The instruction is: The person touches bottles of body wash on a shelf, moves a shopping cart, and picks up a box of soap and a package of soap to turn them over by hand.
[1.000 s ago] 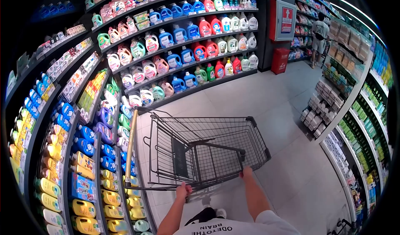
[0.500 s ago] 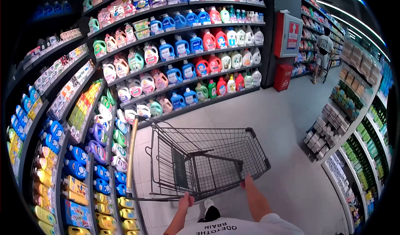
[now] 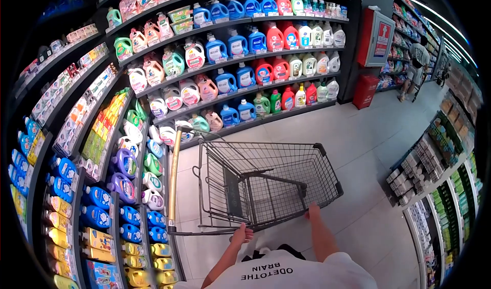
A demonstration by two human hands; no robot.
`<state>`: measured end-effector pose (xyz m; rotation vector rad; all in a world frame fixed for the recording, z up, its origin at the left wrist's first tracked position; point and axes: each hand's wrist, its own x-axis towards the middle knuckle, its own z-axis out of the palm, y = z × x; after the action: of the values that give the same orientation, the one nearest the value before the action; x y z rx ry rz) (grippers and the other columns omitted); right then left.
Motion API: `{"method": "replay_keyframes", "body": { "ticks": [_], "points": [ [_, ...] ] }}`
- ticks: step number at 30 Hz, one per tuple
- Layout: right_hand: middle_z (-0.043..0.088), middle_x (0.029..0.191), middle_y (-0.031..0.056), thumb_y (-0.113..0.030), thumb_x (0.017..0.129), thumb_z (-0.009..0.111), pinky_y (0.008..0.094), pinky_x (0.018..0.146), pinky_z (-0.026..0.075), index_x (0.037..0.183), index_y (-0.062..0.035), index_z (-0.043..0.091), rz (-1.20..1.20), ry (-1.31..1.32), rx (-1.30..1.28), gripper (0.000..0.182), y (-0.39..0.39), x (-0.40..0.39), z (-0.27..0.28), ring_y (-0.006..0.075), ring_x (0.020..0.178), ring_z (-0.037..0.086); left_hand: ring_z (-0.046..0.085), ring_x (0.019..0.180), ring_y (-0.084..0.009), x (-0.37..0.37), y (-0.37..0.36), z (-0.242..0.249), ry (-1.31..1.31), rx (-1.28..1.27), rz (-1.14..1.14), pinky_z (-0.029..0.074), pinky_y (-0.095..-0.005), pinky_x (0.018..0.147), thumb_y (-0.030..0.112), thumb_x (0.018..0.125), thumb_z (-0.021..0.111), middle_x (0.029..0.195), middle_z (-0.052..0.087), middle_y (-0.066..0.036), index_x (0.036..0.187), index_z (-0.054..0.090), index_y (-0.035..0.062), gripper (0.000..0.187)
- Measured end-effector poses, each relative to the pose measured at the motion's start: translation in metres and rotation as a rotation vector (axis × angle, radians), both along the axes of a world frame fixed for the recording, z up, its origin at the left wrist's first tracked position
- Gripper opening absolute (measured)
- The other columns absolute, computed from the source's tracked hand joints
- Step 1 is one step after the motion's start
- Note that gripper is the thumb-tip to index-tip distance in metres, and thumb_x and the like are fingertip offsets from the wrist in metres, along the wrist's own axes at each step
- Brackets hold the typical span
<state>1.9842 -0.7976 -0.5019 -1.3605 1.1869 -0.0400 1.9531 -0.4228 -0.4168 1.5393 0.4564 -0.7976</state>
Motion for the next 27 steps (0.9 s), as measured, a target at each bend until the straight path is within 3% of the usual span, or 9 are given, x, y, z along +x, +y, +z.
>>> {"method": "replay_keyframes", "body": {
  "ticks": [4, 7, 10, 13, 16, 19, 22, 25, 27],
  "points": [
    [0.058, 0.07, 0.0182, -0.048, 0.093, 0.033, 0.0403, 0.044, 0.049, 0.086, 0.0009, 0.054, 0.022, -0.009, -0.076, 0.054, -0.012, 0.045, -0.033, 0.0302, 0.053, 0.058, 0.062, 0.069, -0.018, 0.034, -0.005, -0.01, -0.044, -0.013, 0.002, 0.049, -0.0297, 0.061, 0.059, 0.091, 0.026, 0.085, 0.065, -0.009, 0.094, 0.061, 0.0031, 0.066],
    [0.059, 0.072, 0.0162, -0.047, 0.093, 0.034, 0.039, 0.046, 0.049, 0.089, -0.0002, 0.055, 0.054, 0.109, -0.255, 0.051, -0.062, 0.093, -0.126, 0.0303, 0.059, 0.06, 0.06, 0.068, -0.0158, 0.066, -0.012, 0.0, -0.045, -0.034, 0.001, 0.047, -0.0289, 0.06, 0.063, 0.088, 0.029, 0.083, 0.065, -0.007, 0.093, 0.063, 0.0042, 0.069],
    [0.061, 0.077, 0.0244, -0.032, 0.092, 0.039, 0.0438, 0.05, 0.048, 0.09, 0.0052, 0.056, 0.098, -0.085, -0.077, 0.042, -0.032, 0.123, -0.068, 0.0364, 0.062, 0.061, 0.059, 0.066, -0.0139, 0.099, -0.015, -0.001, -0.047, -0.045, 0.006, 0.046, -0.0287, 0.058, 0.067, 0.086, 0.03, 0.08, 0.065, -0.005, 0.09, 0.064, 0.0057, 0.07],
    [0.061, 0.076, 0.0151, -0.04, 0.094, 0.033, 0.0424, 0.055, 0.049, 0.09, 0.0036, 0.057, 0.26, -0.006, -0.454, 0.05, -0.057, 0.164, -0.116, 0.0305, 0.069, 0.061, 0.06, 0.067, -0.0144, 0.129, -0.022, 0.001, -0.03, -0.022, 0.026, 0.046, -0.0293, 0.058, 0.068, 0.085, 0.03, 0.081, 0.065, -0.004, 0.089, 0.065, 0.0066, 0.07],
    [0.061, 0.075, 0.0148, -0.038, 0.095, 0.031, 0.0421, 0.05, 0.049, 0.089, 0.0042, 0.057, 0.139, -0.063, -0.448, 0.049, -0.059, 0.208, -0.13, 0.0307, 0.065, 0.061, 0.061, 0.068, -0.0144, 0.167, -0.027, 0.006, 0.012, 0.003, 0.038, 0.045, -0.0295, 0.057, 0.067, 0.085, 0.03, 0.081, 0.066, -0.003, 0.089, 0.065, 0.0071, 0.07],
    [0.06, 0.074, 0.0147, -0.038, 0.094, 0.031, 0.0399, 0.041, 0.047, 0.087, 0.003, 0.057, 0.166, -0.072, -0.349, 0.049, -0.043, 0.232, -0.056, 0.0301, 0.055, 0.059, 0.061, 0.069, -0.0143, 0.201, -0.034, 0.004, 0.032, 0.009, 0.065, 0.044, -0.0296, 0.057, 0.067, 0.085, 0.03, 0.082, 0.066, -0.002, 0.088, 0.065, 0.0075, 0.069],
    [0.059, 0.071, 0.0149, -0.039, 0.094, 0.031, 0.0406, 0.04, 0.047, 0.081, 0.0027, 0.055, 0.047, -0.037, -0.078, 0.05, -0.039, 0.265, -0.034, 0.0295, 0.05, 0.058, 0.061, 0.069, -0.0145, 0.238, -0.036, 0.0, 0.014, 0.008, 0.079, 0.044, -0.0301, 0.057, 0.067, 0.085, 0.03, 0.082, 0.066, -0.003, 0.088, 0.065, 0.0075, 0.069],
    [0.06, 0.073, 0.0168, -0.035, 0.093, 0.033, 0.0393, 0.045, 0.048, 0.08, 0.0054, 0.056, 0.423, 0.022, -0.54, 0.048, -0.083, 0.308, -0.166, 0.0289, 0.057, 0.06, 0.061, 0.068, -0.0149, 0.278, -0.037, -0.012, 0.071, -0.017, 0.121, 0.046, -0.0306, 0.059, 0.067, 0.085, 0.031, 0.083, 0.066, -0.004, 0.09, 0.064, 0.0071, 0.068],
    [0.059, 0.068, 0.0157, -0.038, 0.092, 0.033, 0.0401, 0.043, 0.049, 0.076, 0.0035, 0.054, 0.228, 0.011, -0.144, 0.049, -0.058, 0.317, -0.076, 0.0285, 0.053, 0.059, 0.061, 0.069, -0.0145, 0.299, -0.039, -0.001, 0.084, -0.007, 0.124, 0.047, -0.0295, 0.061, 0.066, 0.086, 0.032, 0.084, 0.066, -0.004, 0.093, 0.064, 0.0065, 0.068]
  ]
}}
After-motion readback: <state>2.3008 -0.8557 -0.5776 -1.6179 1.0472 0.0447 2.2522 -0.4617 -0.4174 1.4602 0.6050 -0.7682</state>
